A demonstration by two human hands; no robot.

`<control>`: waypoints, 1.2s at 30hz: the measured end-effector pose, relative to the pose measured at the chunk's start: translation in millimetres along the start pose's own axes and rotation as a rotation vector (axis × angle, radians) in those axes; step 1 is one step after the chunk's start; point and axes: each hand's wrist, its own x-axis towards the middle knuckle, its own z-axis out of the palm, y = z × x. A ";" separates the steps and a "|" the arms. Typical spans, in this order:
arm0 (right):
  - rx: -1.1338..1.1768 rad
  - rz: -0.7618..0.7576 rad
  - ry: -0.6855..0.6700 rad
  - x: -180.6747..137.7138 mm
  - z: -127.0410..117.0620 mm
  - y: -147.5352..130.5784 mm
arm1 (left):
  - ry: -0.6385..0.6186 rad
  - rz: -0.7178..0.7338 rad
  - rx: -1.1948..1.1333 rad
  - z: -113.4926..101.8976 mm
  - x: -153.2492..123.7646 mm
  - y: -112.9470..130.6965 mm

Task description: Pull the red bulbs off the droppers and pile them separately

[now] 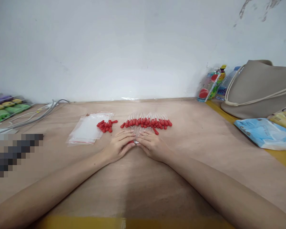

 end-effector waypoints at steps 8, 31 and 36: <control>0.006 -0.027 -0.074 2.8 -8.6 -5.0 | -0.126 -0.002 0.080 -6.8 -0.8 3.5; 0.010 -0.114 -0.085 -14.5 -11.5 3.2 | -0.302 -0.028 0.007 -17.9 -6.9 6.1; 0.026 -0.099 -0.074 -15.3 -15.6 1.1 | -0.254 0.008 0.016 -18.3 -9.4 6.8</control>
